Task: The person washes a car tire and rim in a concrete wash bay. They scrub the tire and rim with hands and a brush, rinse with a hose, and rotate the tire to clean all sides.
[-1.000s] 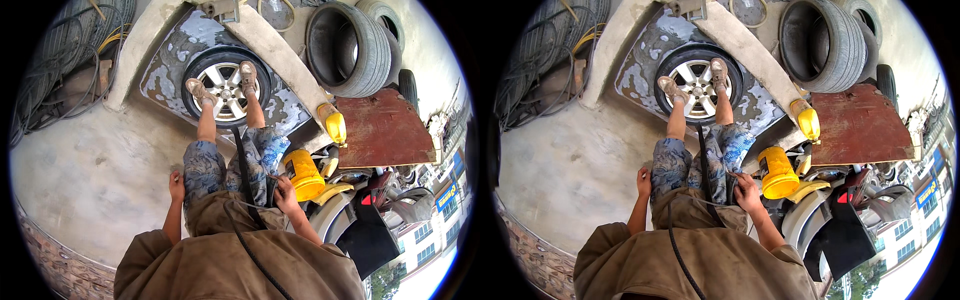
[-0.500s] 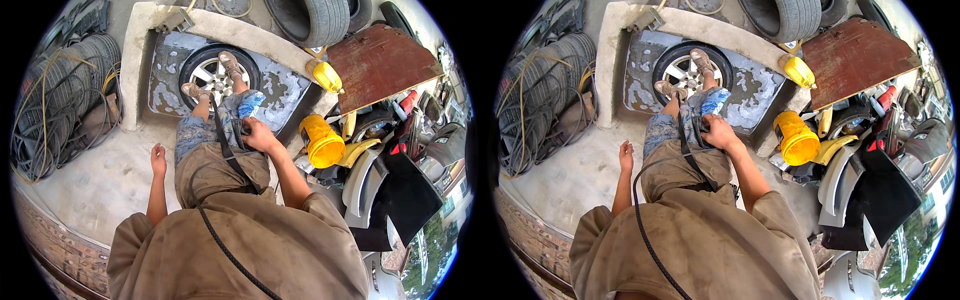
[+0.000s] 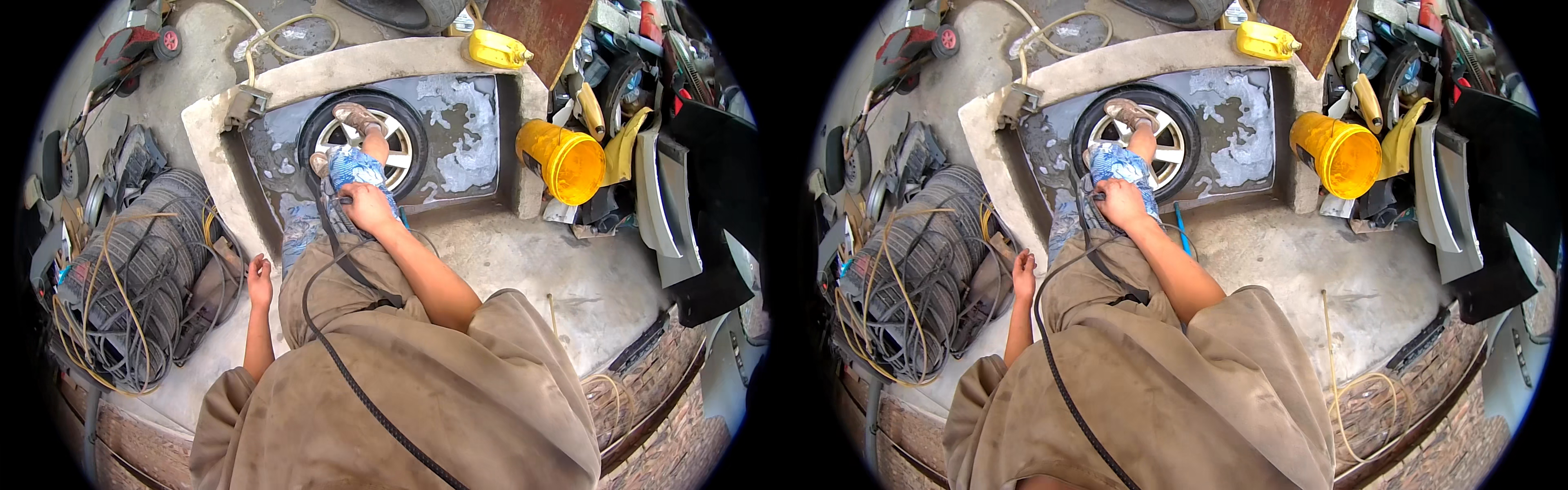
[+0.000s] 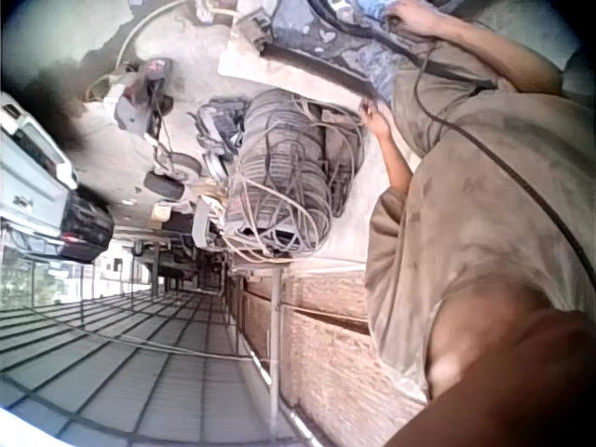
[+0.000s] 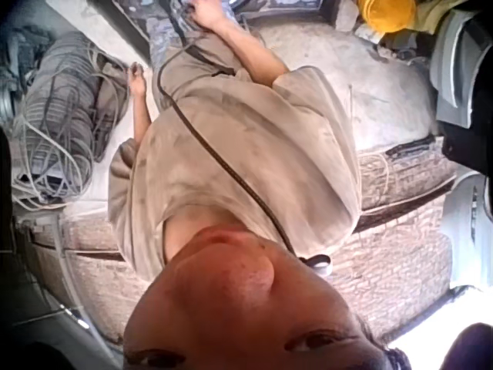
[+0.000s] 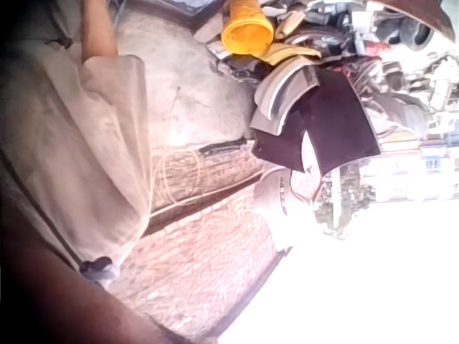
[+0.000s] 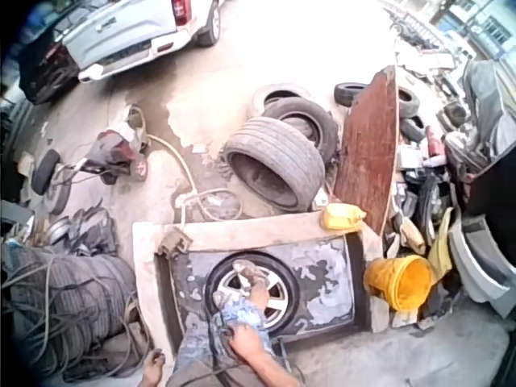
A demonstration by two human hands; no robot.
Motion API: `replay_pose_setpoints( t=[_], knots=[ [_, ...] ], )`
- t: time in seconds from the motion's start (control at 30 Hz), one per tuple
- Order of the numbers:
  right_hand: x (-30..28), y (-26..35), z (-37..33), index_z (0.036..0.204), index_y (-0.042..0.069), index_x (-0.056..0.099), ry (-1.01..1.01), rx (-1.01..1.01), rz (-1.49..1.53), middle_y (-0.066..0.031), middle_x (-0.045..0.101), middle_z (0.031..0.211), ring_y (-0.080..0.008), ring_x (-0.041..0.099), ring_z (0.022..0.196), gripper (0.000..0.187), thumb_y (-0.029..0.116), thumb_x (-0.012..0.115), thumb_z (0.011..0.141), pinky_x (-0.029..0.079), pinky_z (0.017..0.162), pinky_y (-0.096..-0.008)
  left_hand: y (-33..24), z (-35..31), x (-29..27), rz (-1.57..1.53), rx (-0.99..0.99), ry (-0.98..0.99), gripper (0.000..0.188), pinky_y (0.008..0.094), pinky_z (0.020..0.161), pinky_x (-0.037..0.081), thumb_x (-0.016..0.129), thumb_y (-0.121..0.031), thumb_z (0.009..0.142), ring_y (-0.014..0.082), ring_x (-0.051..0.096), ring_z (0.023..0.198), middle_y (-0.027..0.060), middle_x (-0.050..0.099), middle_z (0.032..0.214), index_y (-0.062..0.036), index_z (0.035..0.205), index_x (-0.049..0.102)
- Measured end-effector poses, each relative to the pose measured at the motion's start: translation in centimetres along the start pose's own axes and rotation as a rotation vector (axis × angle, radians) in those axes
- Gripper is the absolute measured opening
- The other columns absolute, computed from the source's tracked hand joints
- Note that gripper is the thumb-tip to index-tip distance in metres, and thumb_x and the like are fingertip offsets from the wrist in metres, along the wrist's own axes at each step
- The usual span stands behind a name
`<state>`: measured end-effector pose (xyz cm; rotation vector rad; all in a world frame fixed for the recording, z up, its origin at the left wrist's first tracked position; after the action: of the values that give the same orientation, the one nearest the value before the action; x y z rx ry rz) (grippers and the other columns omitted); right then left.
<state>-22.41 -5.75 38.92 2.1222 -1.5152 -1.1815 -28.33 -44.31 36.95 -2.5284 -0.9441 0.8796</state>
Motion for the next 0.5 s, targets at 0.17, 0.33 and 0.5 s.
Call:
replay_pose_setpoints(
  t=[0.17,0.33,0.5],
  knots=[
    [2.4,-3.1,-5.9,0.102,0.008,0.069,-0.151,0.039,0.341,-0.017,0.068,0.095,-0.0346,0.063,0.089,0.024,0.016,0.062,0.08,0.05,0.081,-0.041,2.9,3.5,-2.7,0.09,0.027,0.064,0.037,0.0319,0.092,0.043,0.056,-0.021,0.094,0.0197,0.057,0.103,0.0139,0.06,0.116,0.0011,0.123,0.053],
    [3.1,-3.7,-12.0,0.101,0.005,0.068,-0.235,-0.098,0.375,-0.0134,0.068,0.098,-0.031,0.061,0.097,0.03,0.014,0.067,0.072,0.047,0.088,-0.0388,3.0,4.8,-2.8,0.25,0.002,0.131,0.038,0.0317,0.091,0.043,0.057,-0.02,0.091,0.0203,0.056,0.103,0.014,0.061,0.11,0.0001,0.123,0.055],
    [1.8,-6.2,-13.3,0.103,0.009,0.068,-0.26,0.054,0.259,-0.0083,0.065,0.102,-0.0283,0.055,0.105,0.033,0.015,0.068,0.071,0.04,0.093,-0.0402,0.1,4.9,0.4,0.232,0.064,0.202,0.039,0.0311,0.089,0.044,0.058,-0.023,0.092,0.0176,0.055,0.098,0.0113,0.061,0.107,-0.0014,0.124,0.054]
  ],
)
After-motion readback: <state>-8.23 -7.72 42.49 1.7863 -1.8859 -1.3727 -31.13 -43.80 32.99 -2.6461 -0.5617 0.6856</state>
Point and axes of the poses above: each hand's wrist, its own z-axis towards the middle knuckle, its own x-axis out of the palm, y = z × x, the point moved 3 cm from there along z, towards the middle knuckle
